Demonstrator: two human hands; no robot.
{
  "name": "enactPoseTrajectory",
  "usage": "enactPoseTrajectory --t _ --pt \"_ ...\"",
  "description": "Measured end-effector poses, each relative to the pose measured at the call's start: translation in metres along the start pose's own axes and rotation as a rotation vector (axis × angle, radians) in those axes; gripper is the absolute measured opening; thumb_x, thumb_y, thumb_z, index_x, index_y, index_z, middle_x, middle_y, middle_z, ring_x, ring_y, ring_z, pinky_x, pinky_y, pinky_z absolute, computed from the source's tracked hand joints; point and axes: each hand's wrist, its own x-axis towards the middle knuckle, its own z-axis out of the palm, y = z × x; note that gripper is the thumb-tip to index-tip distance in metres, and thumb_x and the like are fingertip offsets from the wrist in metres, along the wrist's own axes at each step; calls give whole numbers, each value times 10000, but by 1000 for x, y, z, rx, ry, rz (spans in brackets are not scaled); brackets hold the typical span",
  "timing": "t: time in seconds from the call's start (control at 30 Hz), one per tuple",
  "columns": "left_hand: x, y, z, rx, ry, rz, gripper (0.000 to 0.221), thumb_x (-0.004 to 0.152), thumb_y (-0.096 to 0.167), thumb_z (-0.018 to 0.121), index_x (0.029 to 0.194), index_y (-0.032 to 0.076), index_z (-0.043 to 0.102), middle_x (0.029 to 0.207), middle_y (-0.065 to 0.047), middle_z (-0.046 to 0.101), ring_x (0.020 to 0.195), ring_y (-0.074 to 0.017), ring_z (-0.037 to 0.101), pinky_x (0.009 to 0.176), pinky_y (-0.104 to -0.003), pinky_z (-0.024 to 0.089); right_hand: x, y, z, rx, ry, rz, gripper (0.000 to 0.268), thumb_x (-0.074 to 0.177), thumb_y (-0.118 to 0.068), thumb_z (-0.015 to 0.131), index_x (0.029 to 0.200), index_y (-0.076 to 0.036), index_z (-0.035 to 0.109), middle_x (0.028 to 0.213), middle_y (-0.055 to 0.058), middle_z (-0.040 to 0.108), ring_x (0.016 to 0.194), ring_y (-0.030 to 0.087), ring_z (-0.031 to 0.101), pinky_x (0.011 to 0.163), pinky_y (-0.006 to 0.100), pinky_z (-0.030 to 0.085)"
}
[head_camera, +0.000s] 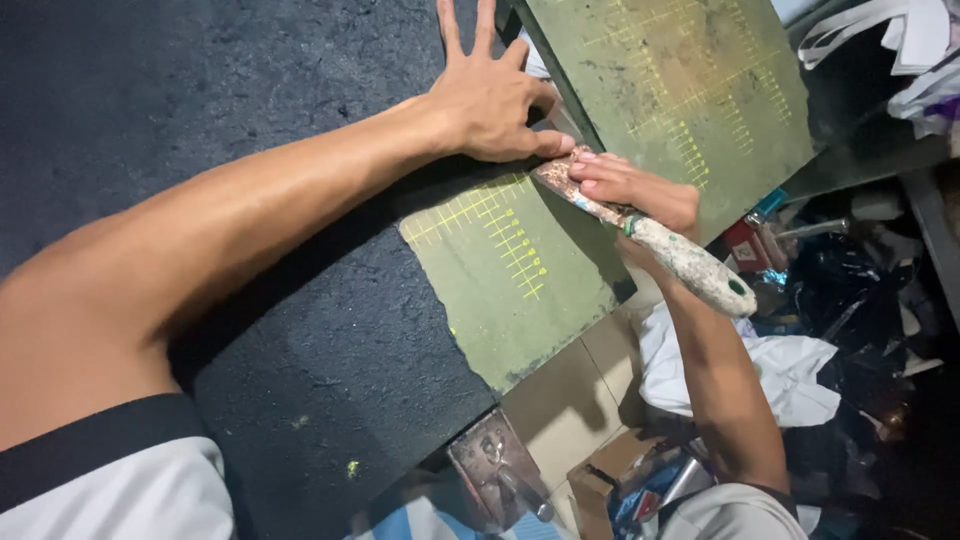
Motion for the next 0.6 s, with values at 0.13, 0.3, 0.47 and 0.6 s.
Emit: enactPoseTrajectory --t 0.13,0.3,0.47,0.6 --pt "4 -4 6 10 47 41 701 927 838 387 1343 362 691 1434 -260 531 1443 -660 -35 984 -887 -146 -2 8 0 -19 32 31 601 1056 -456 460 1100 99 686 1181 272 697 1158 402 705 1123 585 547" --pt "3 -2 2 -23 35 96 592 978 715 406 1280 321 729 1349 -249 560 1398 -684 116 968 -933 1 -6 13 7 -65 44 11 497 1074 -376 486 1149 69 694 1196 258 706 1171 403 713 1146 550 537" --pt "-2 -1 -11 -68 -49 82 729 977 713 190 1413 317 618 1464 -275 471 1447 -659 -44 1012 -871 -136 -28 43 4 285 223 45 284 1088 -217 560 1163 33 670 1227 219 678 1233 405 678 1198 560 548" --pt "-5 -5 -18 -56 -127 104 977 811 905 118 1465 335 567 1476 -302 441 1464 -644 -78 1027 -867 -144 -50 179 -48 312 -737 -249 719 1102 -596 259 1650 -130 235 1724 145 199 1628 340 167 1339 646 93"
